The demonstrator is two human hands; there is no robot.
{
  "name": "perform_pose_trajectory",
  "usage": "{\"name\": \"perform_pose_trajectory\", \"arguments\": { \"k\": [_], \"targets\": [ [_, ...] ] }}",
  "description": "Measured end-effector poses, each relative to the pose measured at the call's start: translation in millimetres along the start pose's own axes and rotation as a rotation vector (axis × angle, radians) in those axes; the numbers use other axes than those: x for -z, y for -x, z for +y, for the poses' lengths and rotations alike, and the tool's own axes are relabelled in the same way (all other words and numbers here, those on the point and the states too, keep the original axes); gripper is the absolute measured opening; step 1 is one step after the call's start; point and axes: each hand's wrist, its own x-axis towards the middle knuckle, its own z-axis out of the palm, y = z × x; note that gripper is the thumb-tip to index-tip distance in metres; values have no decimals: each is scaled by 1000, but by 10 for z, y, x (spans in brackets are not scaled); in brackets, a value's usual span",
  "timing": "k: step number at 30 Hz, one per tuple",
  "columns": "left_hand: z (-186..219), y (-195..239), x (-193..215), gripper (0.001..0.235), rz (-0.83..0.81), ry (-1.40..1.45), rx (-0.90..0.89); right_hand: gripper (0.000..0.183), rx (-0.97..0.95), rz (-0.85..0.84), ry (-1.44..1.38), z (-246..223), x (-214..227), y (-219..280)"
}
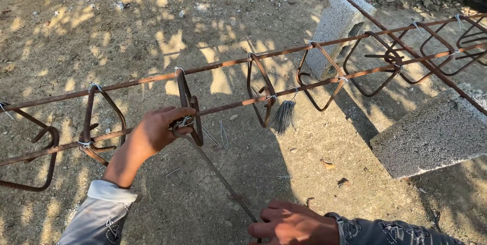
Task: Tying rebar stirrups to longitudinal bars using wire and a twisting tool
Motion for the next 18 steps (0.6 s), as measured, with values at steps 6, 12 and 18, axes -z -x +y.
{"name": "perform_pose_trajectory", "arguments": {
  "k": [6,12,18],
  "targets": [
    [192,10,93,48,-102,-72,124,15,21,100,172,291,-715,-185],
    [251,98,143,47,-25,-51,82,61,-209,427,-9,343,-1120,-160],
    [220,121,128,47,-97,-155,146,95,-247,269,-39,484,-793,-188]
  ]
}}
